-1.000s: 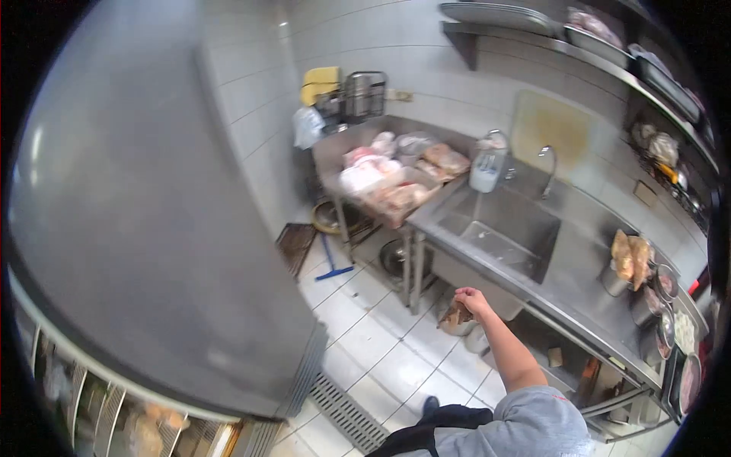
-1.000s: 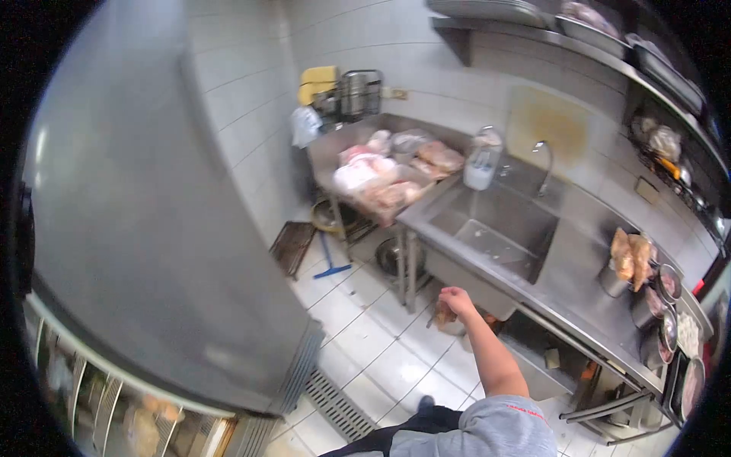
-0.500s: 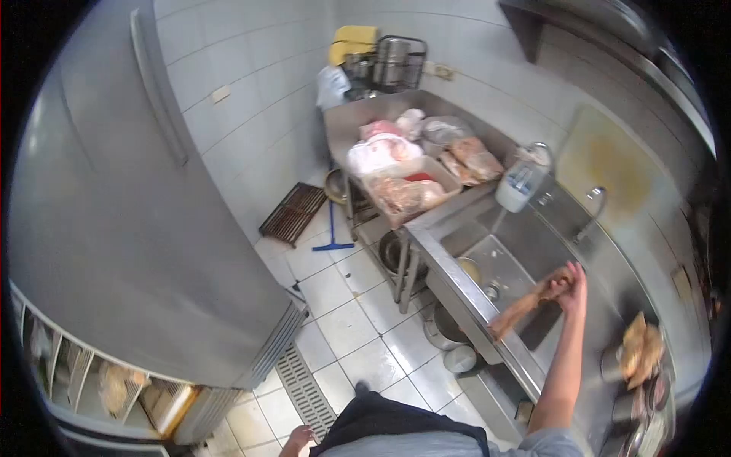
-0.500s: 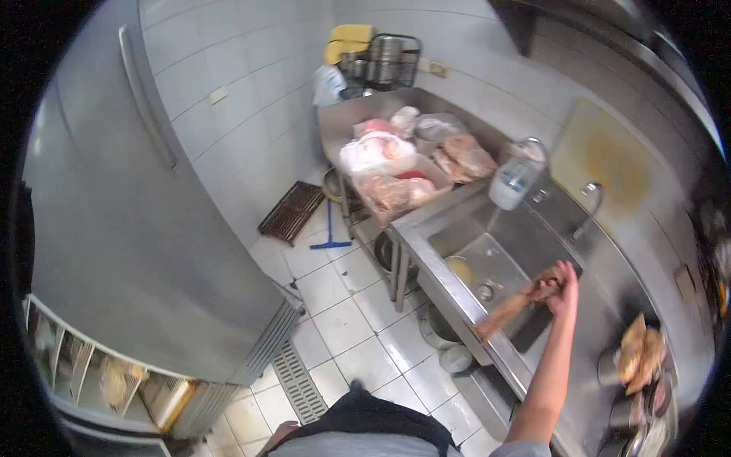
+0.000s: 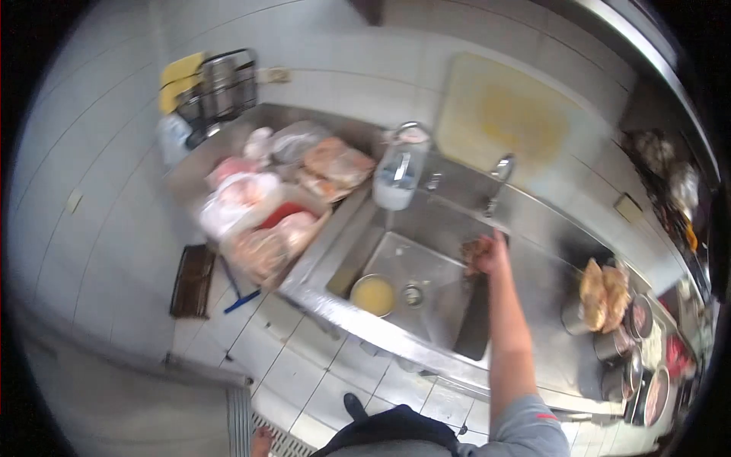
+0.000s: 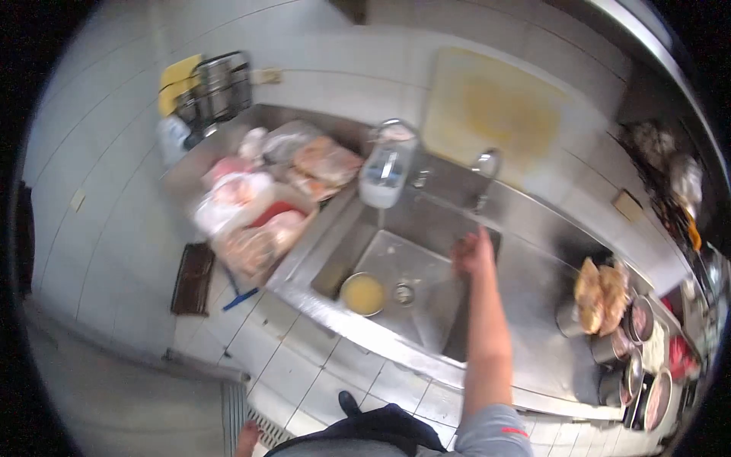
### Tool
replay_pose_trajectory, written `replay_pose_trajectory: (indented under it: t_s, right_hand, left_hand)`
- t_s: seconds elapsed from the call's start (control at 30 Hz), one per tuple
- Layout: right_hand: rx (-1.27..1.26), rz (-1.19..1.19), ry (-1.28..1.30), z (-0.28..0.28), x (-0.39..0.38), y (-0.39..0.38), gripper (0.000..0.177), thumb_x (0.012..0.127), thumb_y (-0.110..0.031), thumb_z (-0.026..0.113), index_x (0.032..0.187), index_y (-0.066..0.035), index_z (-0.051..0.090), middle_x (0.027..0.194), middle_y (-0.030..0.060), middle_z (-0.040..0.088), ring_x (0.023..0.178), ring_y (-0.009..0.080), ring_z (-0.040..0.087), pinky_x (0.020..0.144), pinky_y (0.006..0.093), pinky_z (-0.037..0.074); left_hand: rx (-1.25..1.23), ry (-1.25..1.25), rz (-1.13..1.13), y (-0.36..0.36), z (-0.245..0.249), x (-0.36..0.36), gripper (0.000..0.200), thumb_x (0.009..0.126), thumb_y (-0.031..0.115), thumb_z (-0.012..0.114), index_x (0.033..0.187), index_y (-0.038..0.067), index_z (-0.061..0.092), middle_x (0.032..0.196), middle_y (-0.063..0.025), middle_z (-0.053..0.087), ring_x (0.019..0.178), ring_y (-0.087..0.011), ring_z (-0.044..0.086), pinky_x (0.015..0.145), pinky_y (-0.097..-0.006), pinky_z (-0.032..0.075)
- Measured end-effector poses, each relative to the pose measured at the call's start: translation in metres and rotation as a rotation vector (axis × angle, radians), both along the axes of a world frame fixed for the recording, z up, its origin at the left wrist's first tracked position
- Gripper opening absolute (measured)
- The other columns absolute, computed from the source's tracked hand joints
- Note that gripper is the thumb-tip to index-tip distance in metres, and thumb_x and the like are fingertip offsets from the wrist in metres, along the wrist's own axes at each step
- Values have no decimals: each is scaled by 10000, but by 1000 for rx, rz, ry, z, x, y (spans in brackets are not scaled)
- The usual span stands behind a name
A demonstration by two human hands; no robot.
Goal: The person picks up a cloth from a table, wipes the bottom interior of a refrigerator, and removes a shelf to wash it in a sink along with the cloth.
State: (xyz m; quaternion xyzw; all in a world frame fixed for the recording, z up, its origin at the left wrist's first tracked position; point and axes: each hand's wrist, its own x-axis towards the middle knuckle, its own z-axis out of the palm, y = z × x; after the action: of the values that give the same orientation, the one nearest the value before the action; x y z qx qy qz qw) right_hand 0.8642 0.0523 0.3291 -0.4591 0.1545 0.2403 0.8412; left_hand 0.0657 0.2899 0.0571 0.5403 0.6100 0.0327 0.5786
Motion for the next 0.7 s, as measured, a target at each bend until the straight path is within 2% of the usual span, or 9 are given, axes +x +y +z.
replay_pose_trajectory:
  t_s: [0.03, 0.17, 0.3, 0.33, 0.4, 0.43, 0.47, 0.53, 0.7]
  right_hand:
    - [72, 40, 7, -20, 22, 0, 683, 714, -600, 520, 1059, -14, 464, 920, 141, 514, 823, 307, 497, 747, 486, 399]
    - [217, 93, 33, -39, 69, 21, 973, 644, -689, 512, 1197, 73, 271, 1044, 185, 447, 857, 312, 470, 776, 474, 386]
    - [338, -77, 236, -55, 116, 35, 1032, 588, -733, 517, 1160, 97, 294, 1067, 192, 389, 828, 318, 437, 718, 460, 408]
    - [347, -54, 207, -54, 122, 36, 949, 623, -688, 537, 1128, 88, 328, 1039, 186, 419, 846, 309, 453, 710, 452, 429]
    - [323, -84, -8, -41, 122, 44, 732, 704, -578, 555, 1052, 47, 399, 944, 171, 478, 819, 295, 494, 716, 432, 454]
    - [397, -126, -10, -47, 132, 45, 665, 712, -511, 586, 1015, 51, 403, 928, 169, 479, 789, 294, 505, 690, 424, 471]
    - [471, -166, -13, -55, 148, 43, 601, 720, -445, 617, 979, 56, 408, 912, 167, 479, 760, 292, 517, 664, 415, 487]
    - [454, -216, -57, -67, 158, 45, 457, 727, -299, 656, 903, 55, 426, 864, 155, 489, 703, 282, 532, 623, 391, 512]
    - [-66, -320, -239, -55, 148, 65, 195, 717, -28, 656, 744, 33, 472, 787, 128, 532, 623, 235, 544, 541, 312, 485]
  left_hand:
    - [147, -296, -7, 11, 9, 20, 361, 821, 182, 521, 1086, -49, 440, 961, -142, 547, 848, -218, 565, 649, -300, 498]
    - [57, -147, -61, 22, 85, 119, 331, 814, 126, 510, 1091, -44, 444, 900, -130, 569, 770, -215, 586, 677, -300, 492]
    - [20, -170, -143, -12, 50, 108, 272, 821, 123, 510, 1054, -14, 482, 858, -120, 583, 788, -194, 578, 652, -287, 473]
    - [-46, -24, -327, -37, 107, 129, 633, 797, 395, 515, 1257, 1, 330, 1080, -199, 507, 881, -270, 545, 745, -355, 456]
    - [-264, -225, -372, -32, -6, 53, 287, 802, 126, 549, 1050, -8, 493, 857, -130, 585, 795, -202, 575, 700, -294, 468]
    - [-486, -14, -155, -43, 18, 61, 327, 776, 83, 568, 1076, -15, 480, 864, -142, 588, 780, -209, 577, 729, -297, 464]
    - [-242, -312, -165, -90, -8, 55, 433, 759, 40, 502, 1184, 90, 433, 888, -122, 541, 596, -161, 494, 539, -267, 457]
    - [-543, -476, 32, -106, -20, 29, 493, 762, 27, 512, 1226, 111, 367, 1034, -186, 484, 653, -206, 520, 547, -286, 468]
    - [-203, 34, 79, -133, 27, 30, 274, 804, 58, 478, 1075, 21, 454, 873, -134, 539, 700, -193, 558, 613, -282, 485]
